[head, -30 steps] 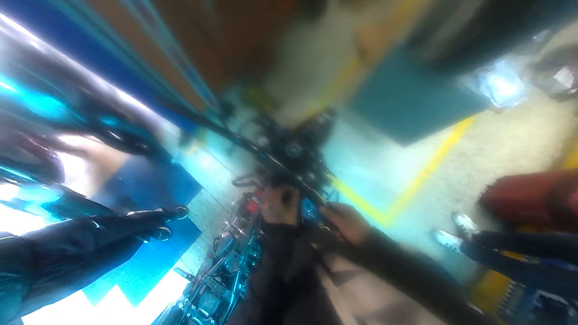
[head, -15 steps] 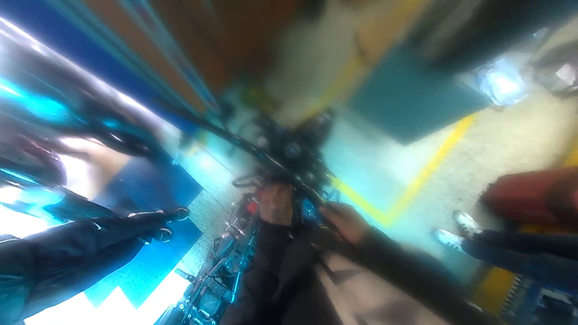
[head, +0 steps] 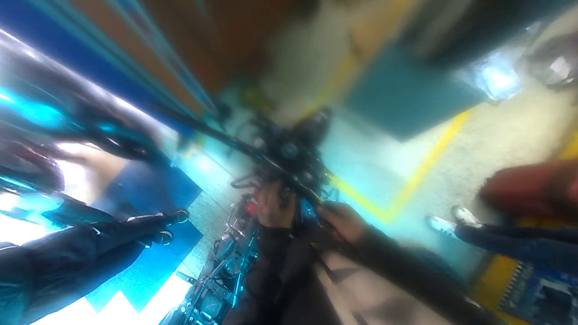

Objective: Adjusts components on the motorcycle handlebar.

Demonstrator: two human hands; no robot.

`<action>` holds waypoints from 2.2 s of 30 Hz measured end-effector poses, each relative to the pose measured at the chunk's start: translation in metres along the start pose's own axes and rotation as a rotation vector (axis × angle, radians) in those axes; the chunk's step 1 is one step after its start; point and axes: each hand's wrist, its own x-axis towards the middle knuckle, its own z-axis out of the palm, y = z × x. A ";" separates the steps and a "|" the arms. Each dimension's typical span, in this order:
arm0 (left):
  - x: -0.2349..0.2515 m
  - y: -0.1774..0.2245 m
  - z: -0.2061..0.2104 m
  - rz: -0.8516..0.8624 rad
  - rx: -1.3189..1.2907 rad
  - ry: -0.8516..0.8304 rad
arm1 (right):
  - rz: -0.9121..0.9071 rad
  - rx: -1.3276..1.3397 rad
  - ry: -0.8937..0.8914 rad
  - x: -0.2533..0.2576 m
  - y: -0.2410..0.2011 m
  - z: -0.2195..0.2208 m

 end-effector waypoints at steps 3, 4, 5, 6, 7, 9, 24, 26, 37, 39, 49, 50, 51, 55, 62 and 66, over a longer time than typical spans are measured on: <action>0.001 0.005 -0.002 -0.073 0.019 -0.006 | 0.016 0.032 0.001 -0.002 -0.002 0.001; 0.001 0.005 -0.001 -0.055 0.042 -0.015 | 0.015 0.030 0.003 -0.002 -0.002 0.001; 0.000 0.005 0.000 -0.032 0.055 -0.020 | 0.010 0.024 0.005 -0.001 -0.001 0.001; 0.000 0.004 0.001 -0.008 0.060 -0.019 | 0.006 0.018 0.009 0.000 0.000 0.001; 0.000 0.004 0.001 0.014 0.057 -0.015 | 0.003 0.016 0.012 0.000 0.001 0.001; 0.001 0.002 0.001 0.037 0.043 -0.008 | 0.006 0.008 0.013 0.000 0.000 0.001; 0.003 0.002 0.002 -0.052 -0.059 -0.049 | 0.012 0.033 0.008 -0.002 0.000 0.001; 0.002 0.000 0.003 0.016 -0.047 -0.037 | 0.007 0.018 0.010 -0.002 0.000 0.001; 0.002 -0.003 0.004 0.030 -0.036 -0.013 | 0.004 0.037 0.001 0.000 0.001 0.001; 0.002 -0.003 0.004 -0.015 -0.035 -0.022 | 0.006 0.040 0.002 -0.001 0.000 0.001; 0.006 -0.003 0.005 0.023 -0.026 -0.041 | 0.013 0.038 -0.008 -0.001 -0.001 0.000; 0.006 -0.003 0.005 0.041 -0.018 -0.040 | 0.011 0.034 -0.005 -0.001 -0.001 0.000; 0.006 -0.003 0.005 0.051 -0.018 -0.029 | 0.013 0.033 -0.004 -0.001 0.000 0.000; 0.005 -0.001 0.003 -0.012 -0.054 -0.037 | 0.035 0.043 -0.018 0.000 0.000 0.000; 0.004 0.001 0.003 -0.032 -0.070 -0.028 | 0.029 0.078 -0.012 -0.002 -0.002 0.001; 0.007 0.002 0.003 -0.024 -0.057 -0.062 | 0.029 0.066 -0.013 -0.001 -0.003 0.001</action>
